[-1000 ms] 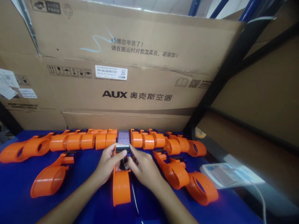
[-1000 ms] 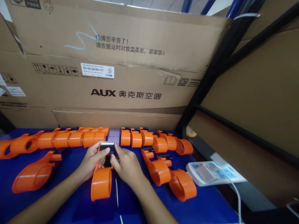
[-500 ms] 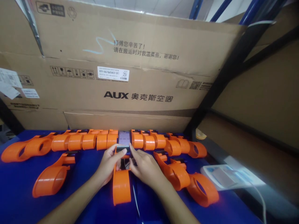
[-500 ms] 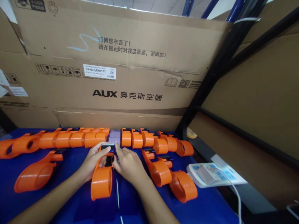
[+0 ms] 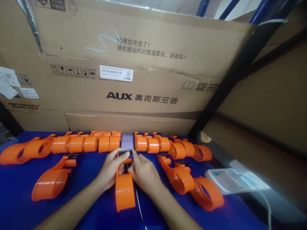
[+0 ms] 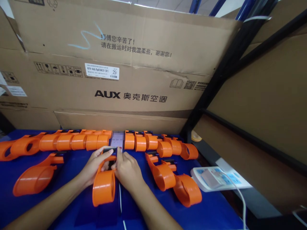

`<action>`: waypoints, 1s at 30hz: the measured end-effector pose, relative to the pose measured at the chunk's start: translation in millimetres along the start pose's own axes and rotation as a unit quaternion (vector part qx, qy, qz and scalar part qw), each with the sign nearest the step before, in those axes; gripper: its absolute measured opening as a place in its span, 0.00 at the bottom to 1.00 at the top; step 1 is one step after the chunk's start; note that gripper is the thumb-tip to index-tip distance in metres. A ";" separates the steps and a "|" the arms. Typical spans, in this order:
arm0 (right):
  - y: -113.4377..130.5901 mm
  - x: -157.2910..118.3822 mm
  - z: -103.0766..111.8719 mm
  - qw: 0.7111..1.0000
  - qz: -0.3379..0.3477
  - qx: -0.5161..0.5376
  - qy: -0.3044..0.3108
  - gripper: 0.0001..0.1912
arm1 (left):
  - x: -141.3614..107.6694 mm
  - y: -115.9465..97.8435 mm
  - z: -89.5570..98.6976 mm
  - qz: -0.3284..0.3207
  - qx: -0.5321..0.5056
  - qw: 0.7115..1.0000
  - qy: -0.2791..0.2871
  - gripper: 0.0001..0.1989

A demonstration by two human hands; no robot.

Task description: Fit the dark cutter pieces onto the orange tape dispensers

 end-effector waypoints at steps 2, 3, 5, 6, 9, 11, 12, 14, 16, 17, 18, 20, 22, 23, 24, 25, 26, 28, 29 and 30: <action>-0.2 -0.9 1.1 1.000 0.000 0.007 -0.006 0.31 | -0.3 -0.3 -0.2 -0.001 0.000 1.000 0.001 0.19; -0.4 -1.1 1.5 1.000 0.001 0.010 -0.008 0.31 | -0.4 -0.4 -0.3 -0.001 0.000 1.000 0.002 0.19; -0.3 -1.3 1.5 1.000 0.004 0.016 -0.007 0.31 | -0.6 -0.3 -0.4 -0.002 0.002 1.000 0.003 0.19; -0.1 -1.3 1.3 1.000 0.007 0.017 -0.006 0.31 | -0.6 -0.2 -0.4 -0.002 0.004 1.000 0.003 0.19; 0.2 -1.0 1.0 1.000 0.011 0.010 -0.008 0.32 | 0.0 -0.4 0.4 -0.004 0.009 1.000 0.002 0.19; -1.0 -0.8 3.3 1.000 0.012 0.006 -0.018 0.32 | 1.0 -1.6 1.1 -0.007 0.015 1.000 0.002 0.19; -2.1 -0.6 5.5 1.000 0.014 0.010 -0.022 0.33 | 1.5 -2.6 1.4 -0.008 0.019 1.000 0.003 0.19; -5.2 -0.2 11.4 0.999 0.028 0.028 -0.021 0.33 | 2.4 -5.4 2.0 -0.011 0.027 1.000 0.006 0.19; -9.2 0.1 18.4 0.997 0.046 0.054 -0.011 0.33 | 2.8 -8.7 2.6 -0.017 0.044 0.999 0.005 0.20; -11.4 0.0 22.1 0.996 0.054 0.065 -0.007 0.32 | 2.7 -10.3 2.7 -0.022 0.056 0.998 0.005 0.20; -13.6 -0.3 25.4 0.995 0.061 0.076 -0.002 0.32 | 2.5 -11.5 2.4 -0.027 0.070 0.997 0.007 0.20; -17.4 -1.4 30.5 0.993 0.069 0.093 -0.001 0.29 | 1.9 -12.6 0.9 -0.036 0.096 0.995 0.018 0.20; -20.3 -3.2 33.6 0.991 0.068 0.111 -0.013 0.25 | 1.3 -11.8 -1.6 -0.040 0.112 0.992 0.035 0.20; -21.3 -4.1 34.6 0.990 0.065 0.120 -0.023 0.24 | 0.8 -11.5 -2.8 -0.042 0.119 0.991 0.042 0.20; -21.9 -4.9 34.9 0.989 0.062 0.130 -0.031 0.23 | 0.3 -11.6 -3.8 -0.045 0.126 0.990 0.045 0.20; -21.8 -5.4 34.8 0.988 0.059 0.139 -0.036 0.23 | -0.3 -12.0 -4.8 -0.048 0.132 0.989 0.046 0.20; -21.4 -5.8 34.4 0.987 0.056 0.146 -0.040 0.22 | -0.8 -12.8 -5.8 -0.050 0.137 0.988 0.047 0.20; -19.7 -5.9 33.7 0.986 0.049 0.155 -0.041 0.23 | -1.8 -14.9 -7.4 -0.052 0.137 0.988 0.044 0.19; -18.7 -5.7 33.3 0.986 0.046 0.158 -0.039 0.24 | -2.2 -15.9 -8.1 -0.051 0.133 0.989 0.042 0.18; -17.8 -5.4 33.2 0.985 0.042 0.160 -0.038 0.24 | -2.5 -16.7 -8.4 -0.049 0.127 0.990 0.039 0.18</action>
Point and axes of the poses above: each hand's wrist, its own x-axis towards the middle knuckle, its own z-axis out of the back of the hand, y = z × x, the point moved 6 cm from there along x, towards the middle knuckle, and after that the axes turned 15 degrees about y, right-handed, at the moved point
